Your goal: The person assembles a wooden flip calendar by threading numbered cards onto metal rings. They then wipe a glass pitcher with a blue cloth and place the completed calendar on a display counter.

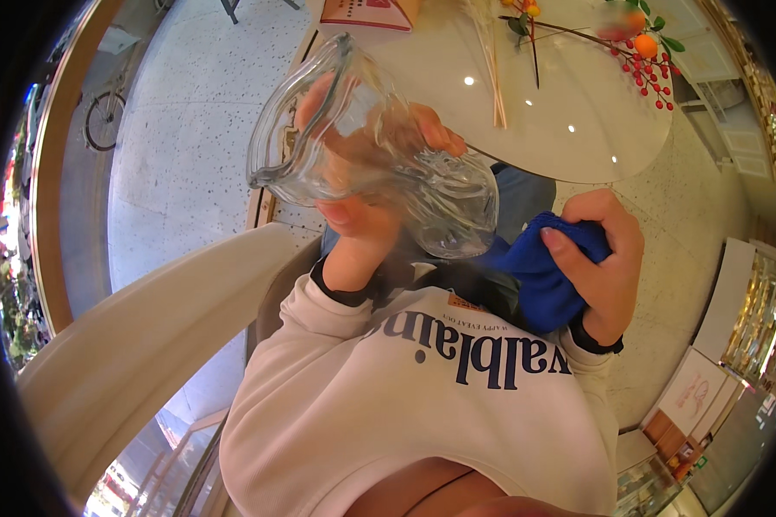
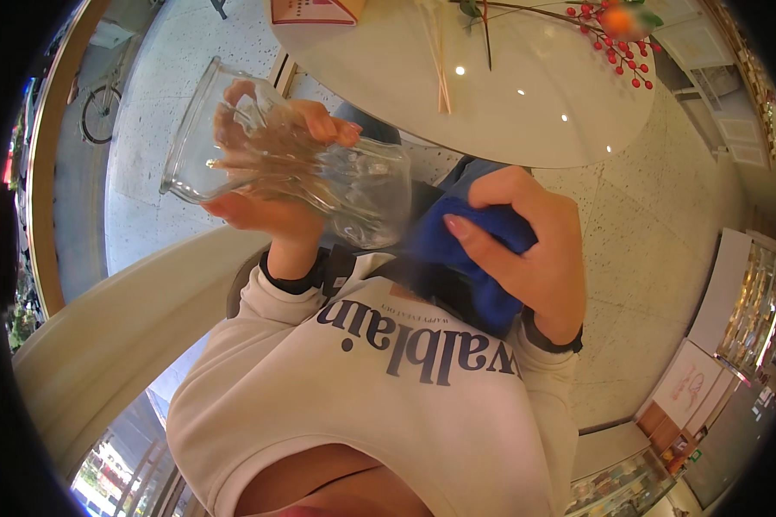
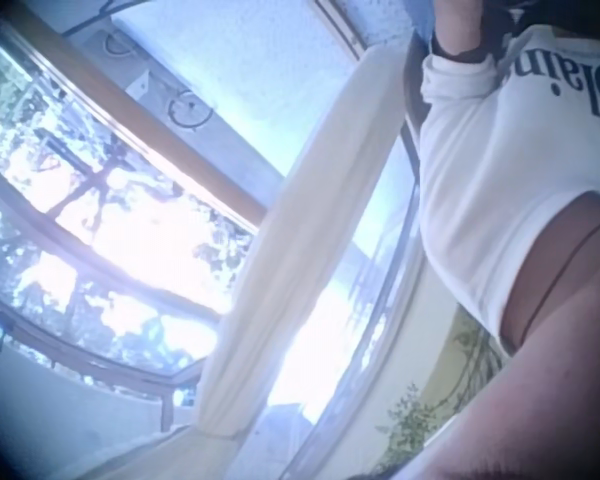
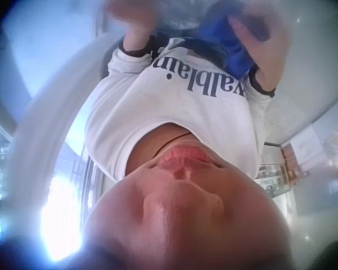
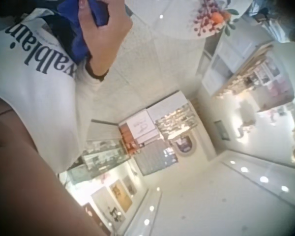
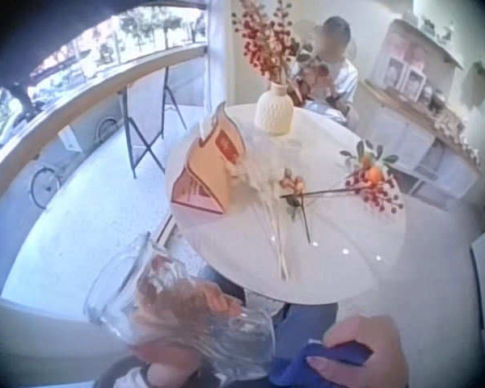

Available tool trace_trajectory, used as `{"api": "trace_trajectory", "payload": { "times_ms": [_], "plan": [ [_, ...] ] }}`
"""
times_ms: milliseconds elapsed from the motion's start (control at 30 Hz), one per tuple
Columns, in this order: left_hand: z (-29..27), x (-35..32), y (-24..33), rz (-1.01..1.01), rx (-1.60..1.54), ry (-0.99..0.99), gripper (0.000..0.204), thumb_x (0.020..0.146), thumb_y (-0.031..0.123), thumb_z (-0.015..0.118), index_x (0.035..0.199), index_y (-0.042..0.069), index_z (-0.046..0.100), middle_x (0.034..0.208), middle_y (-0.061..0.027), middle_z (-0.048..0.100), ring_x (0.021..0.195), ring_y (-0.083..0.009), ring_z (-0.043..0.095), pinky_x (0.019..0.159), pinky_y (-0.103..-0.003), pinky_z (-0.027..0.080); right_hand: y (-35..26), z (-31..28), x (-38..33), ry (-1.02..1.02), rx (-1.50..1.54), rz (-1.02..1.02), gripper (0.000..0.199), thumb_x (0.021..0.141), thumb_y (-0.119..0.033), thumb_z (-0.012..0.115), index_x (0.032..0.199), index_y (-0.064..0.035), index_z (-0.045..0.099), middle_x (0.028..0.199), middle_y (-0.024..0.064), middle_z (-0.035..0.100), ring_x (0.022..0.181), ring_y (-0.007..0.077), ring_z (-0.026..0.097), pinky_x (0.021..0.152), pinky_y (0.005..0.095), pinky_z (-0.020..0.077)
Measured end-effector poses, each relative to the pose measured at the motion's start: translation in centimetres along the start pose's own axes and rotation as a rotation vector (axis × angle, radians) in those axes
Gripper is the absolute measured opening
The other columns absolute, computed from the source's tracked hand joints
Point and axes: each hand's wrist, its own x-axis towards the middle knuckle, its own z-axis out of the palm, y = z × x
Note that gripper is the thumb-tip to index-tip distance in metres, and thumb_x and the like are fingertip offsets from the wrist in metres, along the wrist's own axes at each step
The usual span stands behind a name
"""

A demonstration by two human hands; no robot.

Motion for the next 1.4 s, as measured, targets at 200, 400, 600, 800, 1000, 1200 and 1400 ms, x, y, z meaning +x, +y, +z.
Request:
{"api": "trace_trajectory", "payload": {
  "times_ms": [200,400,600,800,1000,1200,1400],
  "plan": [
    [0.1,-0.3,0.0,0.072,0.037,-0.134,0.088,0.08,0.061,0.066,0.137,0.013,0.018,0.089,-0.0207,0.061,0.078,-0.0295,0.064,0.073,-0.041,0.054,0.1,2.1,2.1,-0.104,-0.298,-0.249,0.016,0.075,-0.009,0.071,0.087,-0.0075,0.06,0.073,0.0063,0.06,0.061,0.0272,0.058,0.053,0.0342,0.0455],
    [1.0,-0.3,1.3,-0.046,0.086,-0.061,0.096,0.077,0.067,0.064,0.136,0.007,0.017,0.087,-0.0191,0.061,0.077,-0.0268,0.065,0.075,-0.037,0.053,-0.5,2.7,3.7,-0.14,-0.294,-0.4,0.019,0.068,0.001,0.073,0.083,-0.005,0.062,0.069,0.0084,0.059,0.058,0.028,0.057,0.052,0.0313,0.0441],
    [1.4,-0.5,1.2,-0.108,-0.025,-0.022,0.099,0.077,0.072,0.061,0.138,0.007,0.017,0.088,-0.0185,0.061,0.08,-0.0269,0.064,0.074,-0.038,0.054,-0.4,2.3,3.2,-0.192,-0.129,-0.206,0.019,0.074,-0.006,0.071,0.091,-0.0094,0.062,0.075,0.0061,0.063,0.065,0.0264,0.061,0.057,0.0317,0.0478],
    [1.8,-0.2,1.6,-0.152,-0.061,-0.01,0.1,0.075,0.071,0.064,0.137,0.008,0.019,0.086,-0.0176,0.061,0.08,-0.027,0.064,0.072,-0.037,0.054,-0.5,1.4,3.0,-0.231,0.038,-0.031,0.016,0.076,-0.001,0.07,0.089,-0.0054,0.061,0.074,0.0092,0.062,0.062,0.0252,0.058,0.06,0.0285,0.0468],
    [1.9,-0.7,0.4,-0.182,-0.105,-0.021,0.094,0.075,0.067,0.068,0.135,0.008,0.025,0.084,-0.017,0.061,0.076,-0.0246,0.063,0.069,-0.035,0.053,-0.9,2.2,3.0,-0.181,0.101,-0.02,0.015,0.076,0.0,0.069,0.088,-0.004,0.061,0.072,0.008,0.06,0.061,0.0233,0.055,0.06,0.0264,0.0452],
    [2.4,-0.4,0.9,-0.181,-0.13,-0.013,0.093,0.076,0.066,0.067,0.135,0.007,0.025,0.084,-0.016,0.061,0.074,-0.0231,0.063,0.068,-0.034,0.052,-0.8,0.9,2.0,-0.192,0.118,0.051,0.015,0.076,0.001,0.069,0.086,-0.002,0.06,0.073,0.0082,0.06,0.062,0.0186,0.054,0.061,0.0258,0.0449],
    [2.3,-1.2,0.1,-0.16,-0.084,-0.077,0.099,0.076,0.068,0.066,0.133,0.002,0.022,0.089,-0.0172,0.063,0.076,-0.0222,0.063,0.07,-0.032,0.051,-1.2,1.8,1.9,-0.144,0.161,0.071,0.013,0.077,0.001,0.068,0.086,-0.0009,0.06,0.074,0.0071,0.06,0.064,0.0156,0.055,0.064,0.0253,0.0446]
  ]
}}
